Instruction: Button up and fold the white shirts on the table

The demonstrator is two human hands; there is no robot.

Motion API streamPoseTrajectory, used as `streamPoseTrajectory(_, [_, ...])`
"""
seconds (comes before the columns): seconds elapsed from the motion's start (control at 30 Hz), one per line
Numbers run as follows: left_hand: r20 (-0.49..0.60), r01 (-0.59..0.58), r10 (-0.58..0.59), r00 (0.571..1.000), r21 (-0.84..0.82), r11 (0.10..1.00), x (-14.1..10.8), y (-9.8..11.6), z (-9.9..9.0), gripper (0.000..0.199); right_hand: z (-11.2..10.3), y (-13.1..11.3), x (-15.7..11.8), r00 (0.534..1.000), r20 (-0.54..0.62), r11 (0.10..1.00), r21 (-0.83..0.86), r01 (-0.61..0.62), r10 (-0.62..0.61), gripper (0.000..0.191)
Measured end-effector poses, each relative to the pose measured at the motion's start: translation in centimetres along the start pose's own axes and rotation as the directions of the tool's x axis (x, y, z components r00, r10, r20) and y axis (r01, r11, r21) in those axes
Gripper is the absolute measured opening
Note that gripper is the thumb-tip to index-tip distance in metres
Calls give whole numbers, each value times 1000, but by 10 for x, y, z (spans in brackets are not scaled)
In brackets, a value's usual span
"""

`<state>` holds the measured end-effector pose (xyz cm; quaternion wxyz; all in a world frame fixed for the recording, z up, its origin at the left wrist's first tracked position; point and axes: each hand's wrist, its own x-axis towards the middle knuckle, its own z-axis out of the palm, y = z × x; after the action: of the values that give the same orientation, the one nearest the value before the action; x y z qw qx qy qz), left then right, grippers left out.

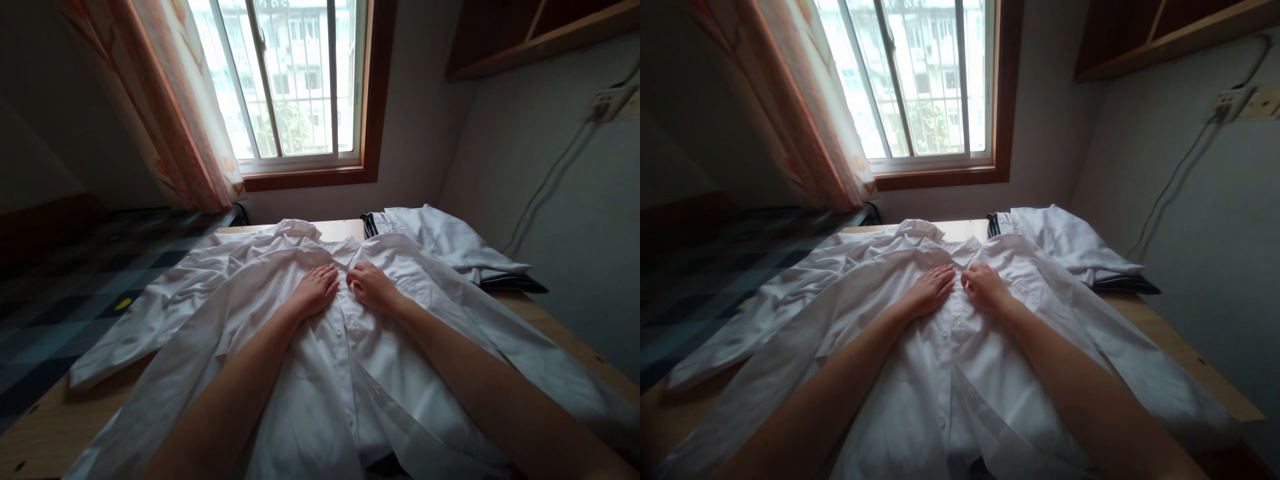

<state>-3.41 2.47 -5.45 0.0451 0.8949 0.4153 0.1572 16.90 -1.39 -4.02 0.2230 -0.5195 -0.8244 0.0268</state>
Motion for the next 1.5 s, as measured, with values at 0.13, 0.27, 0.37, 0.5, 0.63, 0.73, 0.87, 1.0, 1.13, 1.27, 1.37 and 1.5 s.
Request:
streamPoseTrajectory(0.13, [12,52,-53,999,18,998,0,3,-2,48,3,0,0,1000,14,1000,-18,-20,20,38])
streamPoseTrajectory(0.27, [18,94,-95,995,45,995,4,5,-4,44,2,-4,-1,998,37,998,-42,-40,42,40])
streamPoseTrajectory(0.37, [-26,87,-86,996,42,995,7,4,-3,40,1,-7,-2,998,28,997,-56,-56,57,40])
streamPoseTrajectory(0.5, [-94,21,-23,995,-24,1000,6,0,-6,33,0,-7,-3,998,3,998,-26,-57,57,29])
streamPoseTrajectory(0.63, [-134,52,-57,989,-40,998,1,1,-20,25,0,-9,-2,998,-38,998,48,-40,41,20])
streamPoseTrajectory(0.73, [-109,143,-147,983,-42,989,-1,7,-31,23,3,-16,0,998,-50,991,130,-33,40,18])
streamPoseTrajectory(0.87, [-24,229,-231,973,-75,970,-3,18,-39,22,8,-29,1,994,-23,982,157,-103,108,33])
streamPoseTrajectory(1.0, [-15,231,-233,972,-80,970,-5,23,-39,20,8,-39,-1,987,12,986,40,-161,160,33])
streamPoseTrajectory(1.13, [-7,226,-228,974,-118,967,-5,19,-37,20,3,-46,0,982,43,983,-45,-181,183,31])
streamPoseTrajectory(1.27, [9,222,-223,975,-148,964,-4,13,-34,21,1,-46,4,984,45,981,-100,-167,173,22])
streamPoseTrajectory(1.37, [26,222,-221,975,-170,960,-4,11,-32,21,2,-39,8,984,40,984,-46,-171,172,19])
streamPoseTrajectory(1.5, [30,219,-217,976,-192,957,-4,11,-32,21,3,-28,10,979,29,973,110,-201,199,17])
